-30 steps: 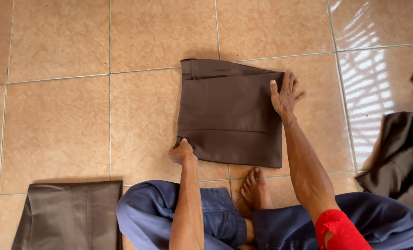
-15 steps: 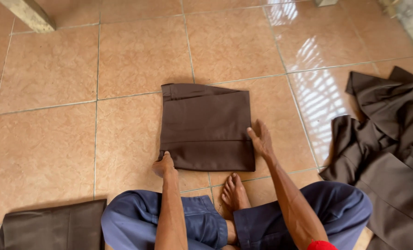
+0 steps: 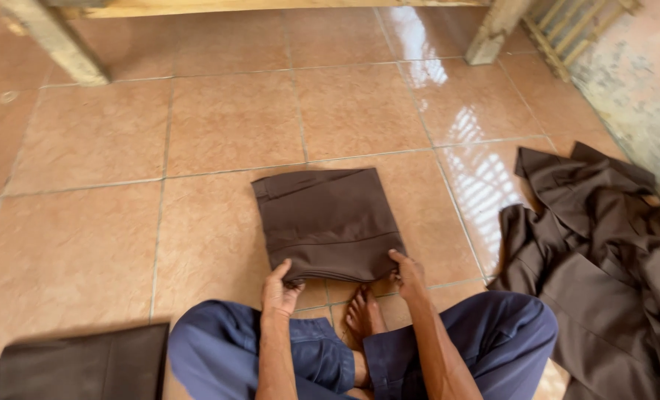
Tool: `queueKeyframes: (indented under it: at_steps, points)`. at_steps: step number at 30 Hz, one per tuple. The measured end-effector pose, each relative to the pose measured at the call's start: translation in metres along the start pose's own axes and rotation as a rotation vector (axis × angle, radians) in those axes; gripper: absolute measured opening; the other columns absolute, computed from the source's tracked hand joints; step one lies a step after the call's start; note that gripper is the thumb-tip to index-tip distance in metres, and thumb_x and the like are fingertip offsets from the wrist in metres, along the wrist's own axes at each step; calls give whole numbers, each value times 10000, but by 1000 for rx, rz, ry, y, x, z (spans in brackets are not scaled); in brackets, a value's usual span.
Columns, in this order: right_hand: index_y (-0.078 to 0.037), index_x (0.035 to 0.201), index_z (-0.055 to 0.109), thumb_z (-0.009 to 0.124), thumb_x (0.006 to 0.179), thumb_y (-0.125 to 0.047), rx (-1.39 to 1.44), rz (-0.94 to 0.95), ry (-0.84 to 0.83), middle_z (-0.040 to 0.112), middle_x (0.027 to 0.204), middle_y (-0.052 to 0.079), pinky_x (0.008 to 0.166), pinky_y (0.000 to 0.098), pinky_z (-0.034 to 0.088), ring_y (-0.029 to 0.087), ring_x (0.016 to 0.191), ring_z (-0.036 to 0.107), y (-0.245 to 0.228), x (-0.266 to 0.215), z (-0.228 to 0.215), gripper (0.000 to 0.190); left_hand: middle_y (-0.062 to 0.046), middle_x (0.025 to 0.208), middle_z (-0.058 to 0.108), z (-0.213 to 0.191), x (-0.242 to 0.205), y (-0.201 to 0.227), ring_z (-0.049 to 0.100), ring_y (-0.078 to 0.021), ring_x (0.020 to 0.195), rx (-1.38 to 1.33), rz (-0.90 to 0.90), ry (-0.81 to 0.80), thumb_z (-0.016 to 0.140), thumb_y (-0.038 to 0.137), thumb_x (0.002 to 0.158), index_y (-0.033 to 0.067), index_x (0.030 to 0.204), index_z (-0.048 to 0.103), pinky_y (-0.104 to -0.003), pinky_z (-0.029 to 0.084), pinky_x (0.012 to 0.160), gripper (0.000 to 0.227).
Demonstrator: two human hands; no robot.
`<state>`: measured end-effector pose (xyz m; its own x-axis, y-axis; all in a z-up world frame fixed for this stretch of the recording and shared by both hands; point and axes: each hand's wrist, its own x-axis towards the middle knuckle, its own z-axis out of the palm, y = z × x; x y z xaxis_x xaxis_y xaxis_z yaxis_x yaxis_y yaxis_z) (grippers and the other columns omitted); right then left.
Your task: Folding brown trousers into a rectangular shape and stacking them on the floor.
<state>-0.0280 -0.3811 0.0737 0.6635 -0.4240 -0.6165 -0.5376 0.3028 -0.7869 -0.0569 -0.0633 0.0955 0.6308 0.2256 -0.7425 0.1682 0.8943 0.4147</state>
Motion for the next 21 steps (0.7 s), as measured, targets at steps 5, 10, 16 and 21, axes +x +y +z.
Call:
queueKeyframes:
  at_steps: [5, 10, 16, 21]
  points:
    - [-181, 757, 521, 849, 802, -227, 468, -80, -250, 446, 657, -34, 482, 117, 410, 38, 528, 484, -44, -41, -23, 334, -288, 1131, 555, -26, -45, -21, 650, -530, 944, 222, -170, -240, 904, 102, 769, -110, 1282, 549, -659, 589, 689, 658]
    - [-175, 1027, 556, 723, 999, -269, 560, -58, -295, 538, 804, -99, 622, 112, 468, -1, 678, 551, -78, -75, -46, 194, -301, 1148, 606, -33, -114, -3, 662, -412, 897, 212, -122, -419, 852, 137, 841, -138, 1251, 573, -573, 547, 623, 567]
    - [-174, 1137, 591, 604, 1083, -242, 171, -233, -500, 609, 969, -110, 570, 66, 437, -51, 625, 472, -156, 47, -73, 87, -197, 969, 725, -31, -152, 40, 692, -241, 713, 39, 17, -600, 716, 200, 951, -88, 1059, 679, -327, 610, 618, 310]
    - [-150, 1276, 559, 481, 1155, -259, 167, -163, -765, 645, 1113, -83, 658, 57, 514, -39, 788, 566, -222, 170, -25, 180, -224, 1031, 720, -13, -179, 100, 739, -284, 828, -78, 277, -623, 731, 173, 931, -126, 1095, 644, -378, 664, 708, 353]
